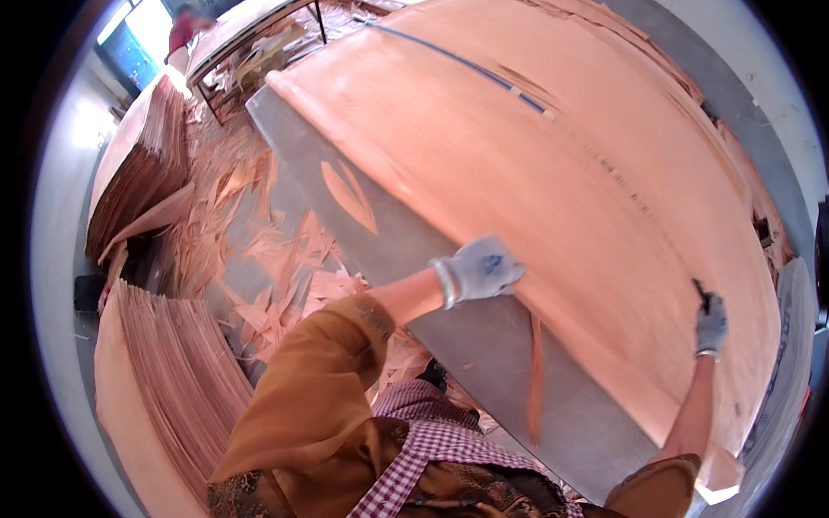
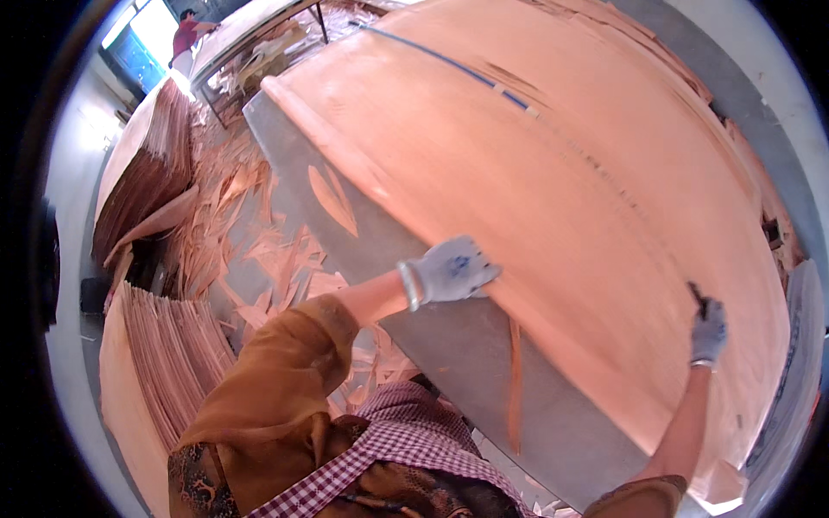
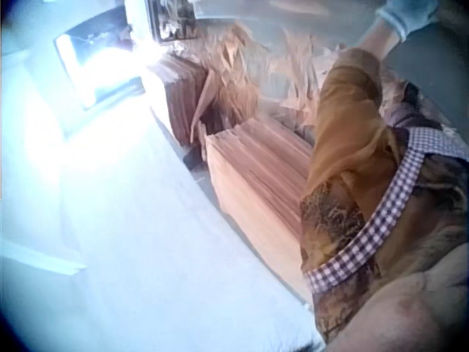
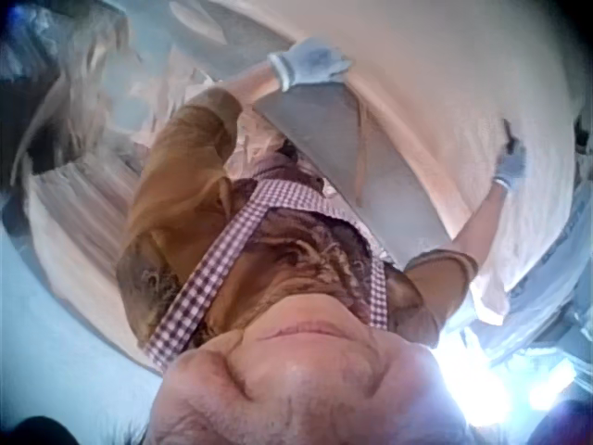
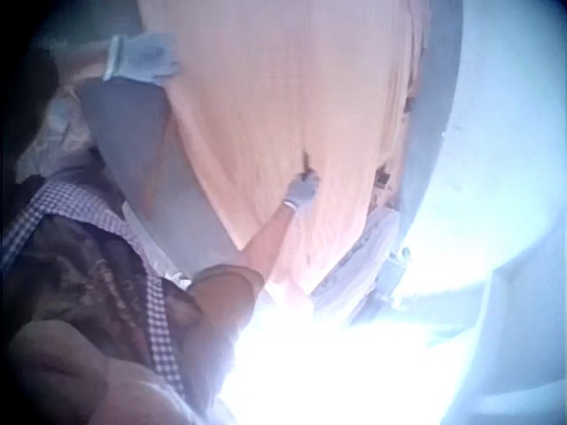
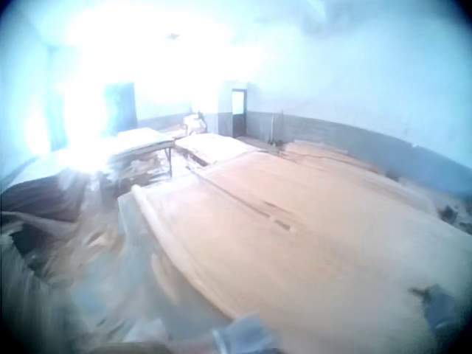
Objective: The person repairs a sheet of wood veneer by cutting out a damaged section with a utility knife and then cutting and fitting a matching piece of veneer into the gap.
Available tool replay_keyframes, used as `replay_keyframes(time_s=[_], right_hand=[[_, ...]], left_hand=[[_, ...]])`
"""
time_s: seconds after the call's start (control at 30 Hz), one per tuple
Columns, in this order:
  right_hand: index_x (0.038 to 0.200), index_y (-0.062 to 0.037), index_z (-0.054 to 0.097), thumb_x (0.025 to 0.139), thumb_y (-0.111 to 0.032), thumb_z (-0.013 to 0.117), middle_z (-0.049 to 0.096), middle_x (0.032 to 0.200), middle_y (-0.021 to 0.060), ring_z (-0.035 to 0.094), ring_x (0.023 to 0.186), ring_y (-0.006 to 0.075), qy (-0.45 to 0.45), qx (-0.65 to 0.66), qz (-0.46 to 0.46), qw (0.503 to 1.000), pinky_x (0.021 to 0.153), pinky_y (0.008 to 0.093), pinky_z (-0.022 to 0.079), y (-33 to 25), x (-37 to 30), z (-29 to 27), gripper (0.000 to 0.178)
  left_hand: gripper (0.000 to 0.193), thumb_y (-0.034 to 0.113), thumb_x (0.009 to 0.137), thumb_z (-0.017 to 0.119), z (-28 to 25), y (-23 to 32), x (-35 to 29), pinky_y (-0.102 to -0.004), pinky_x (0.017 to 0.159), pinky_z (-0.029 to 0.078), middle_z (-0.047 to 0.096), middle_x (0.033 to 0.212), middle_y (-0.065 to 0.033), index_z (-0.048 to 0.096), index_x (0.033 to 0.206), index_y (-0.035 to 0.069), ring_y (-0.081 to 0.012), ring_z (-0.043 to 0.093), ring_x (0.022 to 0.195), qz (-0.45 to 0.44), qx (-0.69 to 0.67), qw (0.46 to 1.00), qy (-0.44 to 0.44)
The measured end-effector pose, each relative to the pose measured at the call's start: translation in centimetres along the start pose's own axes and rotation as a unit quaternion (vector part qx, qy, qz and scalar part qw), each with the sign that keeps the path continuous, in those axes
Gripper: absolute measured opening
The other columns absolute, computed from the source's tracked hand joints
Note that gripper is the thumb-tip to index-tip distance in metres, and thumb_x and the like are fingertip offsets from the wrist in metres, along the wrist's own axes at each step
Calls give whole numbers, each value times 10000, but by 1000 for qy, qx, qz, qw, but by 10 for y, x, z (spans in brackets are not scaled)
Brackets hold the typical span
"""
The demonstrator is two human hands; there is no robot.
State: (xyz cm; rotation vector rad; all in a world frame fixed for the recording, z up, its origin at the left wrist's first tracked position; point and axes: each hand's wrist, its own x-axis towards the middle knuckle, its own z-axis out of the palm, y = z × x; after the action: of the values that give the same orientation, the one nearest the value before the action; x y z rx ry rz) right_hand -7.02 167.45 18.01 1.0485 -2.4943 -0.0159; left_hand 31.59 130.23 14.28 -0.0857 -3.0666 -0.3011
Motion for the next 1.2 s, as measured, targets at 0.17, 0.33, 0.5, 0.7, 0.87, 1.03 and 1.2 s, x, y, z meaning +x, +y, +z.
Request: replay_keyframes(time_s=[0.17,0.33,0.5,0.7,0.87,1.03,1.2], right_hand=[[1031,-57,580,822,-91,571,617,909,151,603,851,330,-29,123,-4,992,731,399,478,-16,39,-106,212],[898,-100,619,783,-162,616,628,803,124,613,748,315,-116,108,-107,982,637,392,477,-116,-33,-153,131],[863,-108,631,719,-190,648,633,759,107,612,695,314,-191,150,-29,970,606,409,471,-154,-130,-119,167],[889,-111,645,660,-161,675,645,753,112,621,670,309,-173,244,-28,954,603,390,488,-138,-141,-135,236],[888,-96,642,713,-196,684,644,748,119,630,660,304,-212,312,17,926,582,378,489,-144,-164,-158,206],[863,-81,639,730,-193,682,640,752,134,630,668,309,-250,342,50,905,569,364,484,-147,-187,-220,179],[859,-55,657,785,-183,667,633,694,122,628,583,211,-253,396,94,878,530,310,474,-147,-197,-237,148]], left_hand=[[212,295,752,632,-27,-19,47,-405,604,455,592,644,-80,564,710,99,-291,599,678,17,-8,996,89],[125,205,735,598,-14,-17,24,-409,573,457,597,619,-74,579,659,108,-296,606,647,22,-10,999,34],[77,148,736,564,12,11,-27,-359,571,474,638,711,-57,630,735,110,-234,637,702,74,36,996,-15],[39,140,690,590,10,58,-36,-410,585,460,569,680,-88,574,678,106,-295,596,699,45,-32,998,37],[91,156,709,572,-9,92,-62,-379,587,453,580,739,-50,582,792,121,-243,585,722,73,-40,997,9],[117,197,749,535,-40,139,-106,-358,588,454,584,765,-23,583,814,113,-209,585,742,60,6,996,-64],[219,212,760,539,-38,154,-126,-381,691,453,588,854,-31,588,942,101,-222,581,811,29,-3,990,-139]])
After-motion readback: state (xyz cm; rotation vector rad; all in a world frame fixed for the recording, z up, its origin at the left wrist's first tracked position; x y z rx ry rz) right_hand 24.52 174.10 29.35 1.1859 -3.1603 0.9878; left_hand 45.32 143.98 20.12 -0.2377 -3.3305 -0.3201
